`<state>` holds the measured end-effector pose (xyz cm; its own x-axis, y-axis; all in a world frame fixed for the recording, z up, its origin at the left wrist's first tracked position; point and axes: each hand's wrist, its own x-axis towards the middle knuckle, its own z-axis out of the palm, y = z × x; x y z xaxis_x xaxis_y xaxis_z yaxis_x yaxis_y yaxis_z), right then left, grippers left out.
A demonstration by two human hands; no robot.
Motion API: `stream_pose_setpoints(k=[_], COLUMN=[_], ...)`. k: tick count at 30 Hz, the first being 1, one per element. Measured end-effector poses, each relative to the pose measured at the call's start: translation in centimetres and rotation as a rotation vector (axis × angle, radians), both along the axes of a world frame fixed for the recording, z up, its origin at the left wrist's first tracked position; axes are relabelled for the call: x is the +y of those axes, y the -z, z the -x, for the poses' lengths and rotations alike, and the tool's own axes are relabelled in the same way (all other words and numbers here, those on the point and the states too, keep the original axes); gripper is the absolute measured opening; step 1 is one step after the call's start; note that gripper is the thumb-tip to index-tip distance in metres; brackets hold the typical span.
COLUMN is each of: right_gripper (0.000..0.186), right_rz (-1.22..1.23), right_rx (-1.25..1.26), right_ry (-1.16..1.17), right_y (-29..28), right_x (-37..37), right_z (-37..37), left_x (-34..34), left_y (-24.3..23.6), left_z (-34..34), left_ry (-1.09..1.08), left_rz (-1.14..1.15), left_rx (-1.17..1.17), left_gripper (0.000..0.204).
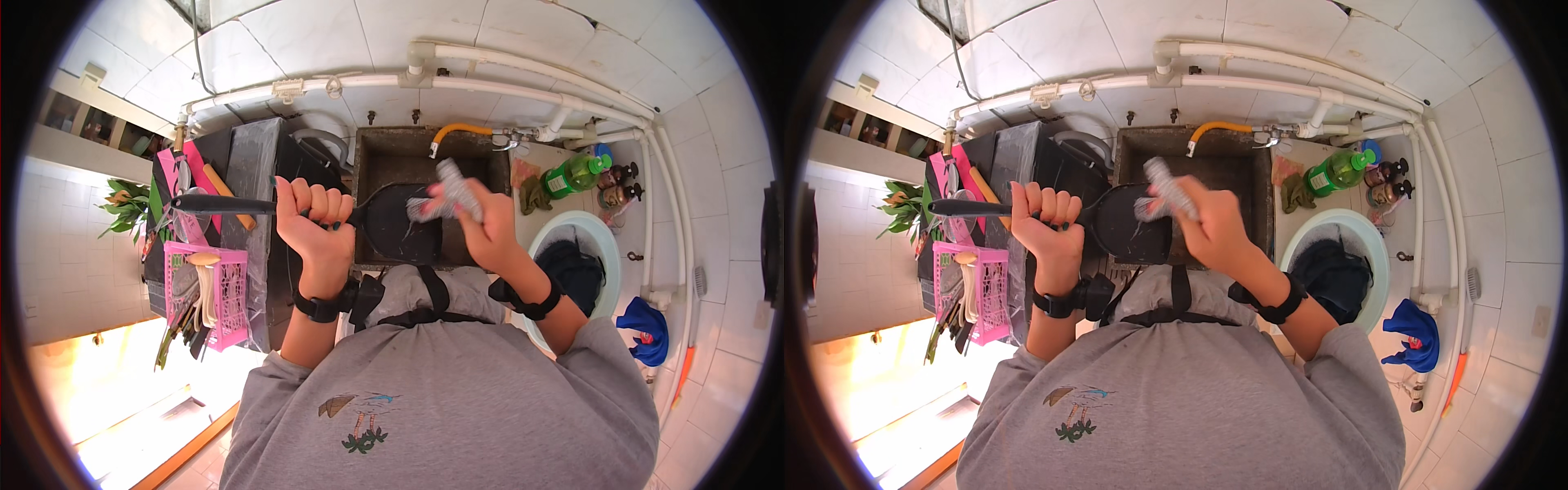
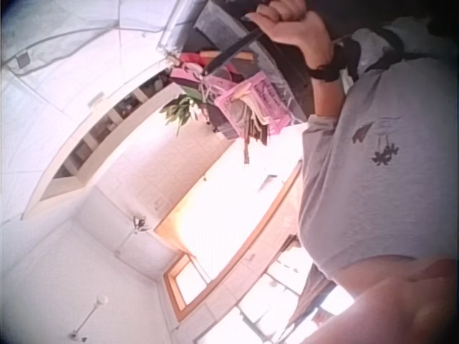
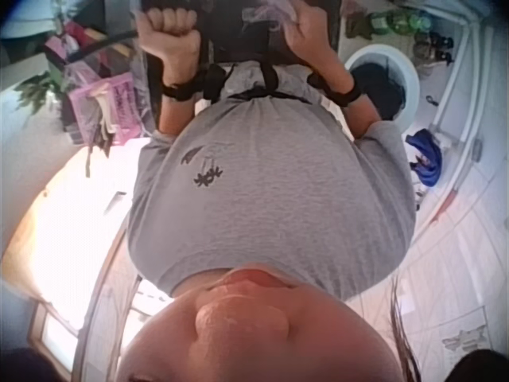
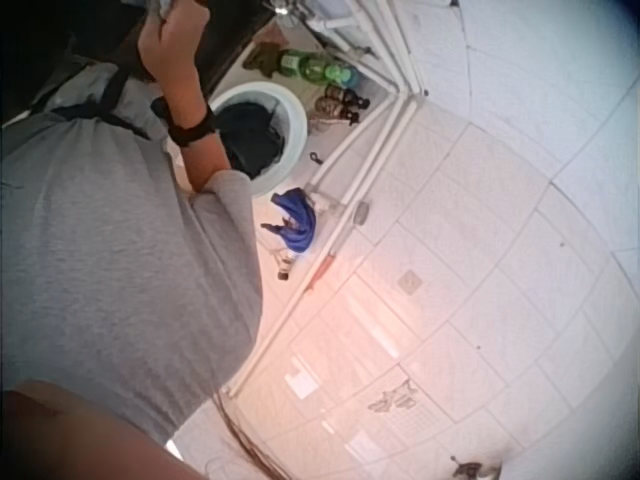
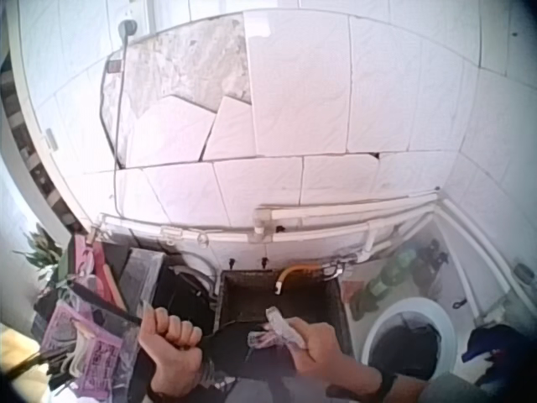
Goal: Cleaning a black spatula with a cloth and water at a sink.
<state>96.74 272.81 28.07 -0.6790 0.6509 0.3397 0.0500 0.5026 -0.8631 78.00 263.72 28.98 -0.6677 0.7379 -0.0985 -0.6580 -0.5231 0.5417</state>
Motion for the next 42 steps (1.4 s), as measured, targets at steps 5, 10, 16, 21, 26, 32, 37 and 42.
stream_pose_setpoints(k=[5, 10, 16, 21, 26, 32, 37, 42], right_gripper=[0.026, 0.037, 0.03, 0.024, 0.023, 0.034, 0.048, 0.044], right_rz=[-0.102, -0.405, -0.476, -0.497, -0.309, -0.047, -0.367, -0.49], right_rx=[0.204, -0.009, 0.09, 0.112, -0.155, 0.006, -0.006, -0.015], right_ry=[0.465, 0.111, -0.248, -0.383, 0.128, 0.225, -0.122, 0.021], right_y=[1.1, 2.0, 1.9, 2.4, 4.4, 3.2, 3.3, 3.1], right_x=[-1.4, -4.2, -3.6, -1.5, 0.0, -1.7, -5.7, -1.2], right_z=[2.8, 4.6, 3.4, 1.1, -1.4, 3.6, 4.5, 4.9], left_x=[0.5, 0.8, 0.5, 0.2, -0.7, 0.0, 1.1, 1.2], left_y=[0.5, 0.1, -0.4, -0.6, -0.7, -0.2, -0.5, -0.9], left_z=[-1.0, -1.4, 0.0, 0.6, 1.6, -0.5, -0.4, -1.2], left_ry=[-0.074, -0.102, -0.066, -0.072, -0.233, -0.216, -0.214, -0.211], left_rz=[0.052, 0.065, 0.048, 0.027, 0.026, -0.03, -0.062, -0.125], left_rx=[0.035, 0.056, -0.038, -0.061, 0.149, 0.193, 0.196, 0.224], left_gripper=[0.047, 0.049, 0.048, 0.048, 0.047, 0.048, 0.048, 0.048])
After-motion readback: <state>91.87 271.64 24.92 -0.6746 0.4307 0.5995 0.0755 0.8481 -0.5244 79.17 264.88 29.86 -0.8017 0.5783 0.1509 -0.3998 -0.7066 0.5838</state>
